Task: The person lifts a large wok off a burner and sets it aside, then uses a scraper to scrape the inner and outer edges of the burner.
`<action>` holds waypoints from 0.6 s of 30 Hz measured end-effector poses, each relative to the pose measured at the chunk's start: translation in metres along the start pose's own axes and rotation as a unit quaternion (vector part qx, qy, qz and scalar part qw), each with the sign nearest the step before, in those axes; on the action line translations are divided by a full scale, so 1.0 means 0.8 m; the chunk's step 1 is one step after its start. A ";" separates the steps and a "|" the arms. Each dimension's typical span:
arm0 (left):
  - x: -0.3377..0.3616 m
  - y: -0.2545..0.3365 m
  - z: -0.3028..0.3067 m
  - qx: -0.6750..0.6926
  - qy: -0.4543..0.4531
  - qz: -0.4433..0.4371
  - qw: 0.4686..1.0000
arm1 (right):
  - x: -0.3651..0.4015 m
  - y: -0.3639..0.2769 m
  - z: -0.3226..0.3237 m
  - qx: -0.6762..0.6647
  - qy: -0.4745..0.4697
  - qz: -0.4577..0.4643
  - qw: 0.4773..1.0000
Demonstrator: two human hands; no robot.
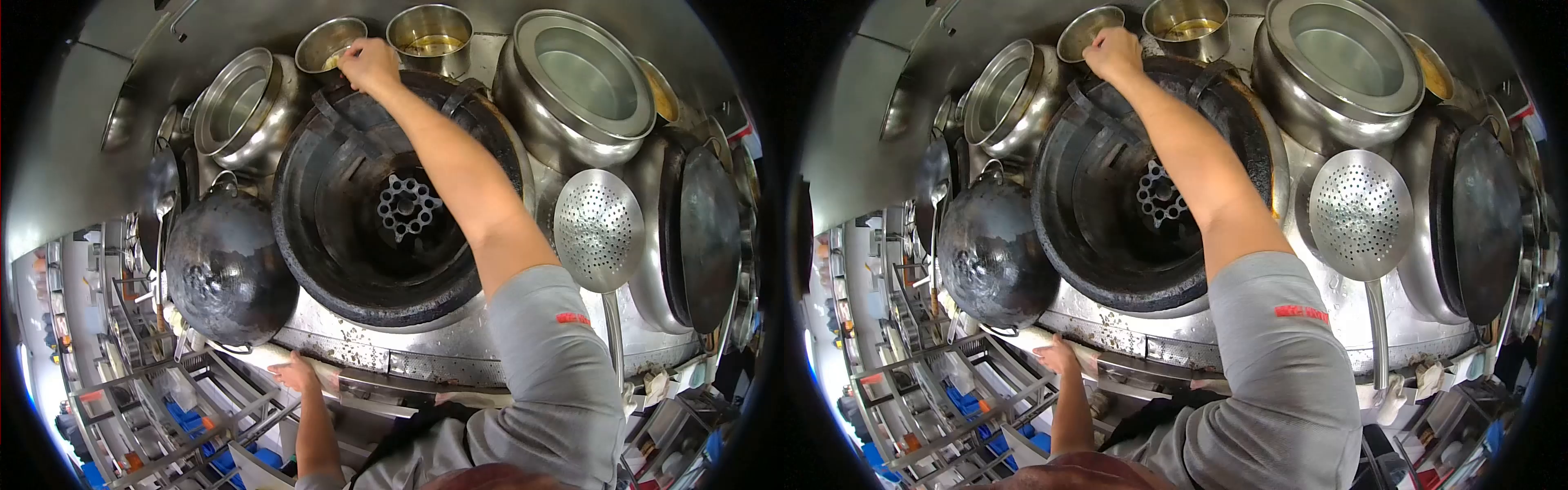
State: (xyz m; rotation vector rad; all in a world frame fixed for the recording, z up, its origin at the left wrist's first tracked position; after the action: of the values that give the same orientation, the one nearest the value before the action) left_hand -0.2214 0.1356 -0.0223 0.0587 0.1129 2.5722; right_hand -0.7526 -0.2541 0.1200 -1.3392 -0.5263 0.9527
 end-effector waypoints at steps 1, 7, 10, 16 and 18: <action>-0.003 0.006 -0.001 0.000 0.004 -0.003 1.000 | -0.001 0.002 -0.004 -0.006 -0.007 0.003 1.000; 0.006 0.017 0.012 -0.001 -0.024 0.005 1.000 | 0.008 -0.043 0.043 -0.069 -0.055 -0.070 0.994; 0.010 0.023 0.020 0.001 -0.044 0.014 0.999 | 0.012 -0.025 0.017 -0.113 -0.068 -0.109 0.985; -0.001 0.012 0.003 0.011 -0.025 0.004 1.000 | 0.005 -0.024 0.019 -0.088 -0.064 -0.090 0.990; -0.002 0.014 0.004 0.015 -0.027 0.005 1.000 | 0.012 -0.022 0.013 -0.097 -0.075 -0.124 0.985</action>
State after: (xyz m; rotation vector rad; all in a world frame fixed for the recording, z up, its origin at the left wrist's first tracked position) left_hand -0.2257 0.1257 -0.0185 0.1391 0.1314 2.5769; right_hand -0.7510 -0.2394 0.1371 -1.3427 -0.8983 0.8143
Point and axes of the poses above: each hand's wrist, its own x-axis away from the middle knuckle, its own z-axis out of the back of the hand, y = z × x, the point moved 2 cm from there along -x, towards the middle knuckle, and after that the axes turned 2 degrees about -y, right-handed, at the moved point
